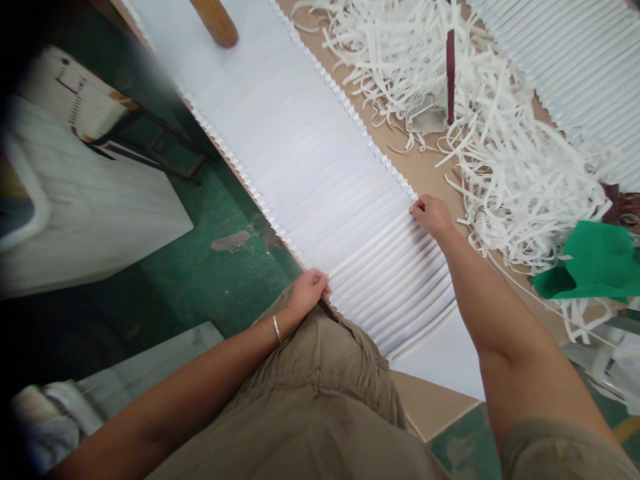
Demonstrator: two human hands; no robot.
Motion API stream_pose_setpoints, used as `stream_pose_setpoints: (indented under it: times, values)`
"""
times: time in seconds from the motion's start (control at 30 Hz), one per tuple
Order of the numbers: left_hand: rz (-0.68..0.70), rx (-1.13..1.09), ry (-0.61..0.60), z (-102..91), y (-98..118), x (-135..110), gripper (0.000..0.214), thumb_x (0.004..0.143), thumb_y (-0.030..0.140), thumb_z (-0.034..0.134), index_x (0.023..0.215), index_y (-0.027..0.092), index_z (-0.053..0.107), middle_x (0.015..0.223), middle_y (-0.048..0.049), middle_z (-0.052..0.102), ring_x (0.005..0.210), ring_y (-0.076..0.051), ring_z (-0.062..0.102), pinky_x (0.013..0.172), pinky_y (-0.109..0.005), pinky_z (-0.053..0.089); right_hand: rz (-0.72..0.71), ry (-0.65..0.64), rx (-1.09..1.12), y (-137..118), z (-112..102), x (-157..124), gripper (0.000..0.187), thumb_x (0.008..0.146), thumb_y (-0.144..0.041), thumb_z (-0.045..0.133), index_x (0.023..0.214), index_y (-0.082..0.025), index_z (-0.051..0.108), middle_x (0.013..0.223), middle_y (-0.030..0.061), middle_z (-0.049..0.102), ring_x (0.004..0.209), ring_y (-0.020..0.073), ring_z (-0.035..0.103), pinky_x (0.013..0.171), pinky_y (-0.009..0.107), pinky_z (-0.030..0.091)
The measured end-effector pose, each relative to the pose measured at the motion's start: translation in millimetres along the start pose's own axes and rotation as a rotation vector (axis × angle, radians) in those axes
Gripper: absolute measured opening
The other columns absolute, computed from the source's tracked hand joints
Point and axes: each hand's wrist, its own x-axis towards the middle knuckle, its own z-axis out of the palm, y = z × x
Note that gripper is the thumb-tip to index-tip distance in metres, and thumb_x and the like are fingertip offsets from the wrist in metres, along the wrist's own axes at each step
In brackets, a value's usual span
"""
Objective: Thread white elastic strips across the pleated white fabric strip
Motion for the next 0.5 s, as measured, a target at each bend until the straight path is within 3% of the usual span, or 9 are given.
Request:
stream_pose_setpoints:
  times: [0.33,0.5]
  values:
    - [-0.017,-0.065,0.004,2.7,-6,2,0.019,0.092,0.024,0.053,0.074,0.019,0.05,0.058,0.0023,0.064,0.045,-0.01,0.058,0.049,-0.02,0.044,0.001,-0.007,-0.034,-3,1,-3,0.021,0.085,-0.036,0.06,0.087,-0.018,0.07,0.083,0.0105,0.073,0.074,0.0247,0.062,0.068,0.034,0.043]
    - [0.118,-0.106,-0.031,-4.0,-4,-10,0.018,0.089,0.031,0.055,0.075,0.019,0.052,0.062,0.0018,0.064,0.05,-0.01,0.059,0.055,-0.022,0.047,-0.024,-0.007,-0.047,-4,0,-4,0.018,0.086,-0.035,0.059,0.088,-0.019,0.069,0.087,0.0113,0.073,0.078,0.0261,0.063,0.072,0.034,0.045]
